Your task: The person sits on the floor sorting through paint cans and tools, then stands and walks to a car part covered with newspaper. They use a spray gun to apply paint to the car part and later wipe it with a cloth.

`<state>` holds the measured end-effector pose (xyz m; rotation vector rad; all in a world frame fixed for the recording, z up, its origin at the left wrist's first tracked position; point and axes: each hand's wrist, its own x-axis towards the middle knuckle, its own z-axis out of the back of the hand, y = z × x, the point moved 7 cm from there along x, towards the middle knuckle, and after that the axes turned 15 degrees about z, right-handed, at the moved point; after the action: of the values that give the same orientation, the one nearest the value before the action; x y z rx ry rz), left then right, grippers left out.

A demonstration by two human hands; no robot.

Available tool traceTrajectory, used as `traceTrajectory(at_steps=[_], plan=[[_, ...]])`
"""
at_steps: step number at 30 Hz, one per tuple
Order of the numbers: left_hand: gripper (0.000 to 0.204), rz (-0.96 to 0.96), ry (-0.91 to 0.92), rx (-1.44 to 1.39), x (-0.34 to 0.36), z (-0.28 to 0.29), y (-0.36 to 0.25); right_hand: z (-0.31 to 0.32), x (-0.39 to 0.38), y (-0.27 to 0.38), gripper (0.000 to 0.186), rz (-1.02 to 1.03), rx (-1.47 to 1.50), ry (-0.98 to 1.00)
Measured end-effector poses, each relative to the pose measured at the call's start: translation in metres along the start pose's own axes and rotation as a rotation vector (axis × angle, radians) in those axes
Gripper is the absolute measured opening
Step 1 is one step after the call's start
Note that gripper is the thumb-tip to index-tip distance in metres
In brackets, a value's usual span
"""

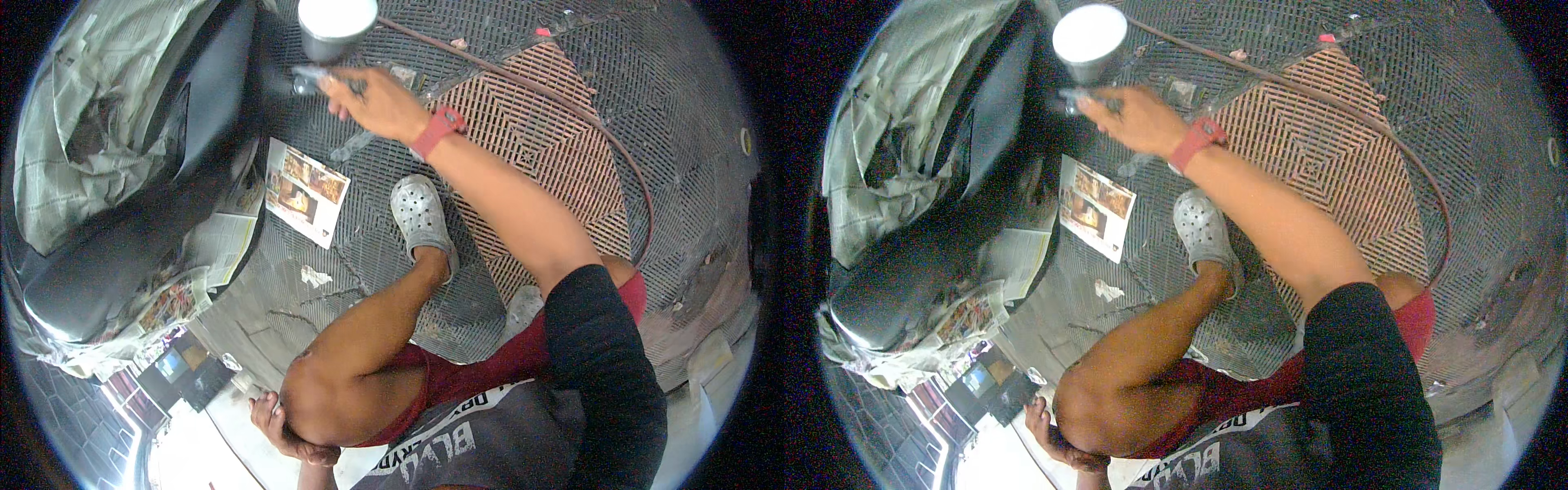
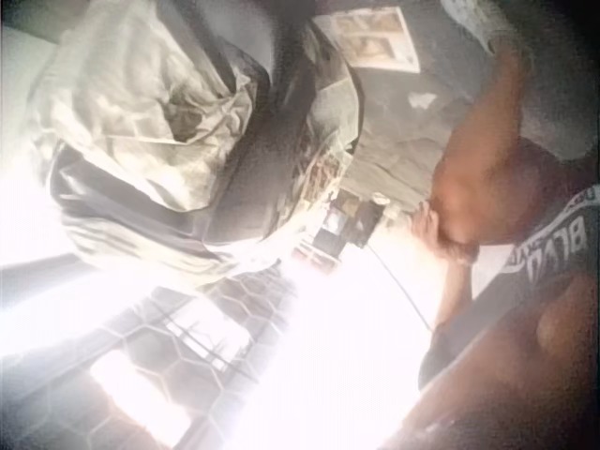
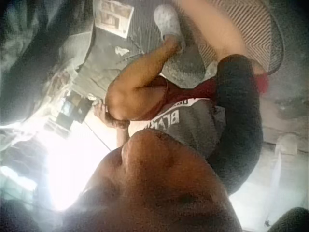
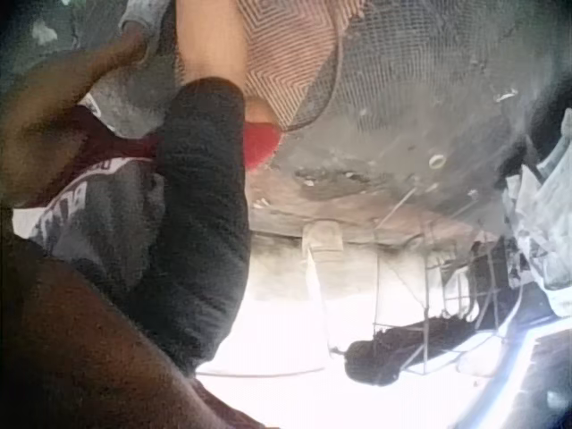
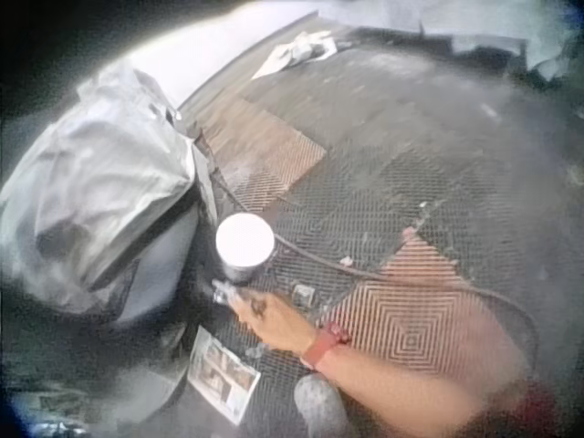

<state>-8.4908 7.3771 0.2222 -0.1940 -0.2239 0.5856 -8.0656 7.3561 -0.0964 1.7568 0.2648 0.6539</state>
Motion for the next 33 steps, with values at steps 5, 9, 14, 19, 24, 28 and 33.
traceTrajectory(at_steps=[5, 9, 14, 19, 24, 28, 33], plan=[[0.078, -0.024, 0.013, -0.011, 0.005, -0.003, -0.009, -0.046, -0.057, 0.019, 0.055, 0.029, -0.068, 0.148], [0.074, -0.046, 0.03, 0.009, 0.008, -0.004, -0.013, -0.073, -0.073, 0.03, 0.062, 0.04, 0.006, 0.251], [0.07, -0.017, 0.034, 0.012, 0.005, -0.004, -0.013, -0.056, -0.041, 0.032, 0.068, -0.082, -0.038, 0.272], [0.068, -0.004, 0.038, 0.008, 0.007, -0.002, -0.007, 0.003, 0.02, 0.018, 0.063, -0.021, -0.1, 0.104], [0.071, 0.029, 0.02, 0.003, 0.006, -0.002, -0.003, 0.051, 0.088, 0.016, 0.064, 0.088, -0.243, -0.041], [0.072, 0.018, 0.026, 0.001, 0.009, -0.001, -0.006, 0.069, 0.121, 0.038, 0.06, 0.185, -0.297, -0.086], [0.074, 0.003, 0.053, 0.018, 0.009, -0.001, -0.009, 0.063, 0.102, 0.089, 0.06, 0.022, -0.168, -0.005]])
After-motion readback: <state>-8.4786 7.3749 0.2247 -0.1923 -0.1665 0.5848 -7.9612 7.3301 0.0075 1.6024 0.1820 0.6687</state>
